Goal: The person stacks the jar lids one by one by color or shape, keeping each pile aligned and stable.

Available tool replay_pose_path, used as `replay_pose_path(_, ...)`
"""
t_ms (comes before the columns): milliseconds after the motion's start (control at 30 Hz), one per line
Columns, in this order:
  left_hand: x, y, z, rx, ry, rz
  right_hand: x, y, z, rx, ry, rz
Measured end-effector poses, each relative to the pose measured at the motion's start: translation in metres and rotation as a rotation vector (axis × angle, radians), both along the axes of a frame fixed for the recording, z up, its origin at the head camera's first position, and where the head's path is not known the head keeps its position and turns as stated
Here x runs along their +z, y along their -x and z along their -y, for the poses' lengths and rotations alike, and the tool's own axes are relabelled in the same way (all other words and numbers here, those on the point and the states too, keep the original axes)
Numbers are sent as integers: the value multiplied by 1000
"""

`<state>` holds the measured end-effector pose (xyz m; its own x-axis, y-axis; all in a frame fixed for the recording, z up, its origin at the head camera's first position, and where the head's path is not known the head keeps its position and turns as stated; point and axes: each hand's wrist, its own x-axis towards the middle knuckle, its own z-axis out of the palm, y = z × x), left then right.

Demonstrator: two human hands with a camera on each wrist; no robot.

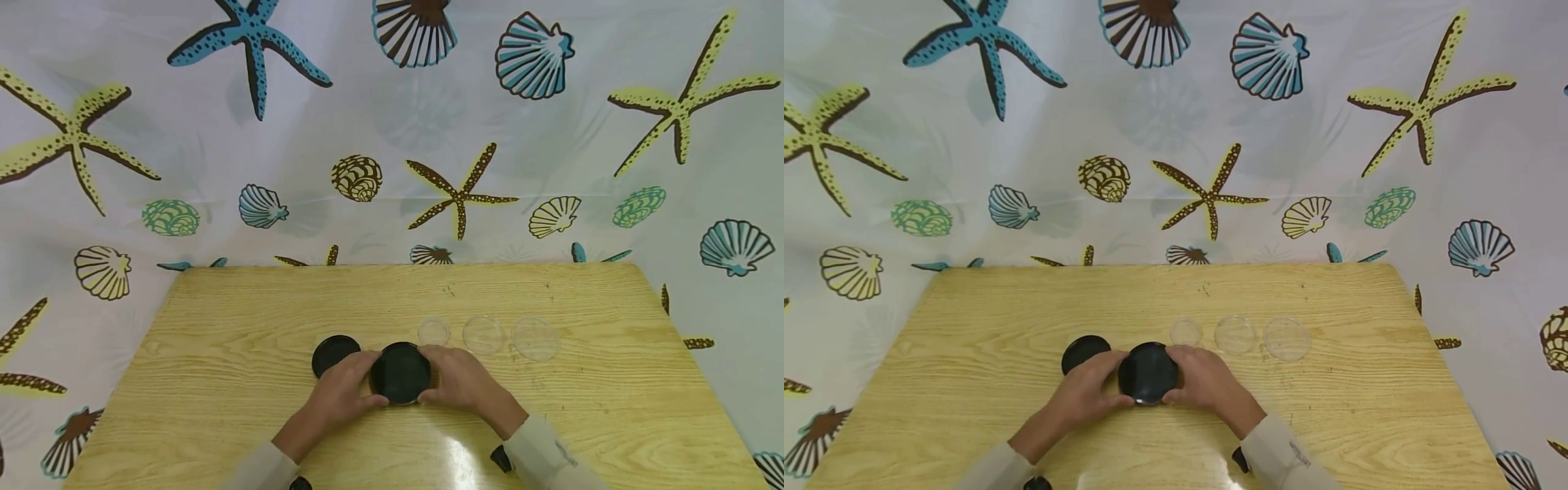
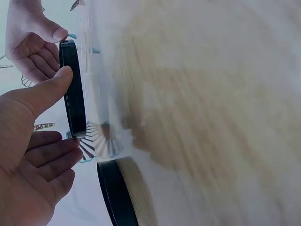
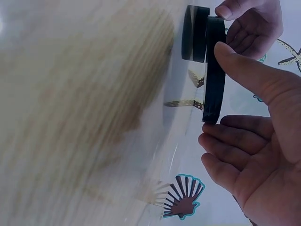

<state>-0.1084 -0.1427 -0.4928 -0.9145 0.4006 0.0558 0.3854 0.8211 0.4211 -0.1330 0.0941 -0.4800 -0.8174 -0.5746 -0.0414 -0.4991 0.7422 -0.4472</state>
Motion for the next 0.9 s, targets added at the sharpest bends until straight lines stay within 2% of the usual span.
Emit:
replay_pose_path(233,-2,-7,-1,-12,0,16,-6,-7,-1,6,-9,31)
replay_pose_path(533,-6,-10,-1,-23,11,1,-15,-10,2,24,-18,-8)
replay_pose_path(900,-13,-11,1,-27,23,-26,-16,-13,6,27,-79,-47)
